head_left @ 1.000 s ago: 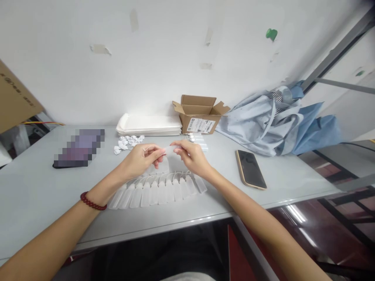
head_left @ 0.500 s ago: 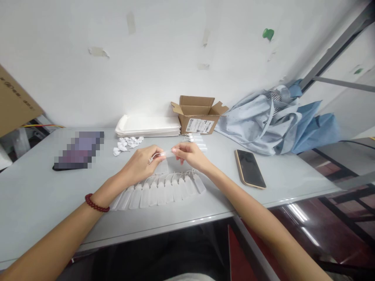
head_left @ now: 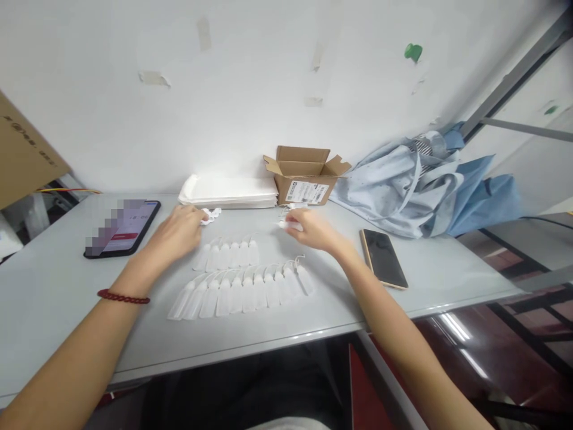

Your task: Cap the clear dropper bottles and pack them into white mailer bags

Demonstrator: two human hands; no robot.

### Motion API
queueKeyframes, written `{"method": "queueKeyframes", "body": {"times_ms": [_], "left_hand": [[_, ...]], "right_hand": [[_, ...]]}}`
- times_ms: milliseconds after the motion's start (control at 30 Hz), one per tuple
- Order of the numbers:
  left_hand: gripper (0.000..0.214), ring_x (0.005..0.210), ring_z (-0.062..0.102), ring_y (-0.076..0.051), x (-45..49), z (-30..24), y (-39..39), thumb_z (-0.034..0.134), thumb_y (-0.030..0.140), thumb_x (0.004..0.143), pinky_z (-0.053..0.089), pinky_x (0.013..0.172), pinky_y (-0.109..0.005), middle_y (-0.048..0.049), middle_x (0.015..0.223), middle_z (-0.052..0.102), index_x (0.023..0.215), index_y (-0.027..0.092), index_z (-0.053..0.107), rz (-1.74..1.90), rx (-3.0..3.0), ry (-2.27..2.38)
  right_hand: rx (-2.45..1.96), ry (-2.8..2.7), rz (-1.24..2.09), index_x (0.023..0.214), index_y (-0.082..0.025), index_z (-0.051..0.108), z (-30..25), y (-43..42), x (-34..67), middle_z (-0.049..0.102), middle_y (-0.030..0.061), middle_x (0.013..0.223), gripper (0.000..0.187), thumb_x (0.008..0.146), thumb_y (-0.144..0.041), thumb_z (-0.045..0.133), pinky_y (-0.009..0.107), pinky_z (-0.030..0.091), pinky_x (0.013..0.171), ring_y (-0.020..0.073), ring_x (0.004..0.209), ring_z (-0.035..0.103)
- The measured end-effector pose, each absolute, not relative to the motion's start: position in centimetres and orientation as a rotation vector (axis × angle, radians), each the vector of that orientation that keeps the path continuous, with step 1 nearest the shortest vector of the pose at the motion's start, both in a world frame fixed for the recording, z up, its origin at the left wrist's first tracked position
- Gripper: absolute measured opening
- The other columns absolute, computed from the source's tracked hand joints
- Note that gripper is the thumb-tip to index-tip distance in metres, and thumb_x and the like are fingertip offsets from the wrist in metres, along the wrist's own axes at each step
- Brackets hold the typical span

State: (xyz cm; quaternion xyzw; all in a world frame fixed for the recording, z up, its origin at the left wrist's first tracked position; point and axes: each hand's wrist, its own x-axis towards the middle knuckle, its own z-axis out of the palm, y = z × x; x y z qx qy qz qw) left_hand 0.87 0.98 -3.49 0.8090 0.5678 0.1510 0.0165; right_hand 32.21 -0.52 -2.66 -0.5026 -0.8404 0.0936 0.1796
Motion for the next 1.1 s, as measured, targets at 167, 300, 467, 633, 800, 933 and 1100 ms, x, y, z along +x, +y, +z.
{"method": "queueKeyframes", "body": {"times_ms": [167,300,467,633,800,933,1100], "left_hand": [[0.039,0.103,0.060,-0.036,-1.4,-4.6,2.4,0.045,0.008,0.069,0.044,0.090,-0.043,-0.0210,0.105,0.066,0.101,0.009,0.068,0.213,2.576,1.817],[0.042,0.101,0.062,-0.035,-1.4,-5.5,3.0,0.045,0.009,0.064,0.047,0.086,-0.040,-0.0170,0.102,0.069,0.097,0.016,0.070,0.207,2.561,1.826],[0.042,0.100,0.063,-0.035,-1.0,-5.4,2.9,0.045,0.015,0.064,0.048,0.085,-0.039,-0.0162,0.101,0.071,0.096,0.018,0.072,0.172,2.558,1.854],[0.041,0.097,0.064,-0.036,-0.6,-5.0,2.6,0.046,0.018,0.063,0.047,0.084,-0.040,-0.0176,0.099,0.071,0.095,0.015,0.070,0.147,2.519,1.863],[0.032,0.093,0.065,-0.039,-0.6,-4.8,2.5,0.043,0.019,0.069,0.046,0.079,-0.042,-0.0209,0.094,0.070,0.088,0.013,0.068,0.142,2.521,1.832],[0.022,0.086,0.066,-0.036,-0.2,-3.9,1.9,0.044,0.018,0.072,0.045,0.074,-0.040,-0.0174,0.084,0.070,0.080,0.016,0.064,0.122,2.513,1.847],[0.021,0.087,0.065,-0.034,0.7,-2.5,0.8,0.046,0.020,0.075,0.045,0.076,-0.039,-0.0193,0.089,0.069,0.087,0.012,0.062,0.309,2.447,1.845]], "right_hand": [[-1.641,-2.418,0.358,0.087,-0.014,0.067,-1.5,0.0,34.5,0.068,0.0094,0.092,0.014,0.077,-0.021,0.061,0.027,0.039,0.067,0.0190,0.080,0.058],[-1.782,-2.426,0.474,0.086,-0.015,0.068,-1.5,0.4,35.6,0.069,0.0081,0.096,0.014,0.073,-0.019,0.065,0.026,0.041,0.066,0.0192,0.083,0.060],[-1.873,-2.416,0.407,0.088,-0.016,0.069,-1.8,0.9,36.0,0.068,0.0081,0.101,0.017,0.071,-0.015,0.068,0.026,0.042,0.069,0.0204,0.089,0.060],[-1.901,-2.398,0.409,0.090,-0.017,0.069,-2.4,1.2,35.6,0.068,0.0079,0.100,0.019,0.071,-0.015,0.070,0.025,0.040,0.065,0.0195,0.085,0.060],[-1.876,-2.418,0.371,0.089,-0.016,0.069,-3.1,1.6,35.6,0.068,0.0071,0.098,0.020,0.069,-0.012,0.072,0.024,0.039,0.063,0.0181,0.083,0.059],[-1.867,-2.412,0.333,0.087,-0.015,0.068,-3.5,1.8,35.9,0.067,0.0076,0.095,0.020,0.068,-0.011,0.073,0.024,0.038,0.063,0.0184,0.082,0.059],[-1.791,-2.387,0.345,0.085,-0.015,0.066,-3.2,1.7,35.9,0.066,0.0067,0.093,0.019,0.068,-0.013,0.074,0.024,0.039,0.065,0.0171,0.080,0.057]]}}
